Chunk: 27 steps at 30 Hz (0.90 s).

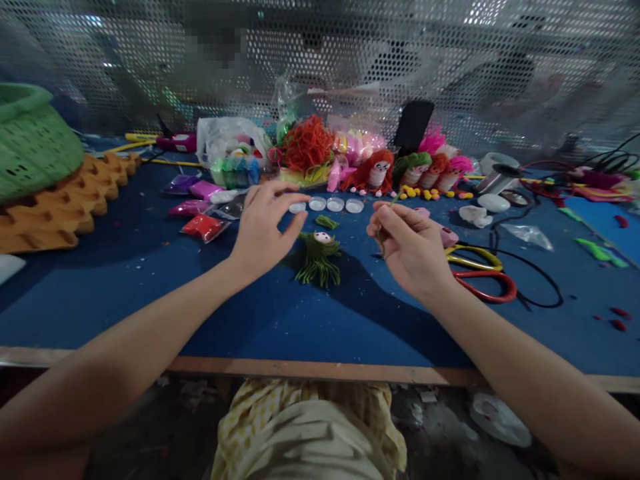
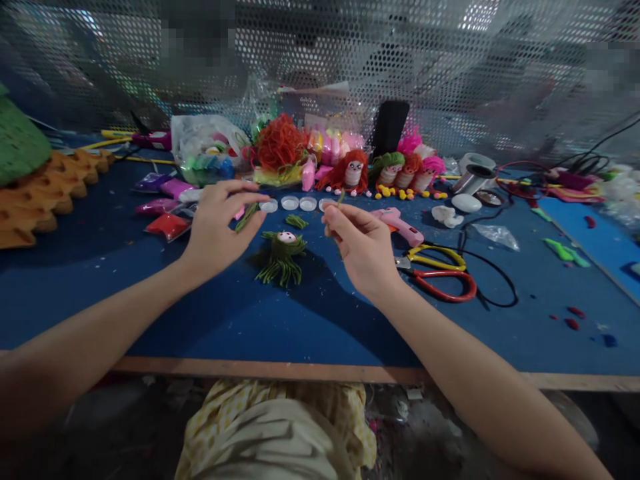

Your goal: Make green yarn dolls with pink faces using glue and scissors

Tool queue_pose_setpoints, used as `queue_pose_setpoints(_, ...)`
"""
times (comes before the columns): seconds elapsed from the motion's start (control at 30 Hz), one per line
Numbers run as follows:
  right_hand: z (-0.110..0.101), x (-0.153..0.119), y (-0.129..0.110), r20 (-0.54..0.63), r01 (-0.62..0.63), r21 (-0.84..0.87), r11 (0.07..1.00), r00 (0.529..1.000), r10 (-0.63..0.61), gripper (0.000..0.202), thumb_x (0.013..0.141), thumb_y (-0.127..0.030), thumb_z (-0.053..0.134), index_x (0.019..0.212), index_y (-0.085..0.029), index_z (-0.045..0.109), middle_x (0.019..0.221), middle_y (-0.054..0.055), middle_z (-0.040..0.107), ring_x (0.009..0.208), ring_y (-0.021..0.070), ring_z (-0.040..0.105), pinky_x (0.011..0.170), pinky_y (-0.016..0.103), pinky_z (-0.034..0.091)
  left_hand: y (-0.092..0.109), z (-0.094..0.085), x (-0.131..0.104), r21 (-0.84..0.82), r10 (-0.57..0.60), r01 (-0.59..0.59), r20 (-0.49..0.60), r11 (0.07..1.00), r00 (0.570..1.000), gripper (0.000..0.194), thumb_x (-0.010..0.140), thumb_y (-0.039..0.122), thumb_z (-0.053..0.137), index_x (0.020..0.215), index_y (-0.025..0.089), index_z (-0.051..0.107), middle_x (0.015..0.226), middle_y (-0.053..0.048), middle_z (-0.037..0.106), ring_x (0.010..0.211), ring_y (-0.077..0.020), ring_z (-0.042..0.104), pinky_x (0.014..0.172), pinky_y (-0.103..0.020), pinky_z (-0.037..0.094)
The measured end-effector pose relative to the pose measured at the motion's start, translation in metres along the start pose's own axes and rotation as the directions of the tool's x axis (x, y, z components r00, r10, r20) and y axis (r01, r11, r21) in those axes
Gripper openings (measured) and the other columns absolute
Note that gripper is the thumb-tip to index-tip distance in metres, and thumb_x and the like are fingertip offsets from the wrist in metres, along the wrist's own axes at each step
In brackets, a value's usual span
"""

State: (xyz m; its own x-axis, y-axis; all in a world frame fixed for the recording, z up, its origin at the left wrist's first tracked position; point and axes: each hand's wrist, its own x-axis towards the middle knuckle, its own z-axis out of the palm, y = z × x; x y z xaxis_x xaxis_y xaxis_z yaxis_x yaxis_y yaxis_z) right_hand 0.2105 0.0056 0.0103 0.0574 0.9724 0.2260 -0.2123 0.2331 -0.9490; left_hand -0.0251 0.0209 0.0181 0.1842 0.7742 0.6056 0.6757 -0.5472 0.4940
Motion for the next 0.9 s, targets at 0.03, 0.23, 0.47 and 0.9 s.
queue_pose_setpoints(0.03, 0.003, -0.003, -0.003, 0.016, -0.017, 0.004, 1.000, 1.000, 0.017, 0.030, 0.069, -0.051, 0.090, 0.085, -0.029, 0.078, 0.083, -0.001, 0.071, 0.073, 0.0131, 0.060, 0.073, 0.033, 0.054, 0.009, 0.000, -0.003, -0.121, 0.005, 0.002, 0.057, 0.993, 0.998, 0.022, 0.095, 0.032, 0.065, 0.110, 0.024, 0.079, 0.121, -0.009, 0.074, 0.121, -0.0276, 0.064, 0.112, -0.041, 0.045)
queue_pose_setpoints(0.23, 0.017, -0.021, -0.010, 0.110, -0.082, 0.048, 0.995, 0.991, 0.077, 0.025, 0.061, -0.044, 0.096, 0.071, -0.027, 0.080, 0.083, 0.000, 0.078, 0.063, 0.0104, 0.059, 0.065, 0.030, 0.053, 0.042, 0.009, -0.021, -0.492, -0.070, 0.286, 0.412, 0.822, 0.908, 0.034, 0.083, 0.048, 0.081, 0.102, 0.020, 0.084, 0.091, -0.006, 0.080, 0.075, -0.0174, 0.066, 0.070, -0.028, 0.051)
queue_pose_setpoints(0.47, 0.016, -0.021, -0.005, 0.064, -0.056, 0.033, 0.998, 0.997, 0.053, 0.023, 0.064, -0.039, 0.093, 0.078, -0.026, 0.081, 0.081, 0.000, 0.077, 0.068, 0.0118, 0.062, 0.068, 0.030, 0.054, 0.038, 0.013, -0.020, -0.587, -0.250, 0.464, 0.410, 0.664, 0.877, 0.025, 0.078, 0.042, 0.086, 0.086, 0.019, 0.086, 0.079, -0.004, 0.080, 0.065, -0.0138, 0.063, 0.063, -0.026, 0.051)
queue_pose_setpoints(0.9, 0.006, -0.016, -0.010, -0.011, 0.150, -0.188, 0.971, 0.988, -0.155, 0.056, 0.091, -0.069, 0.062, 0.056, -0.026, 0.068, 0.062, 0.002, 0.065, 0.072, 0.0174, 0.063, 0.076, 0.036, 0.054, 0.041, 0.015, -0.020, -0.753, -0.335, 0.536, 0.428, 0.382, 0.839, 0.023, 0.082, 0.043, 0.083, 0.086, 0.021, 0.086, 0.093, -0.006, 0.080, 0.071, -0.0107, 0.059, 0.068, -0.024, 0.051)
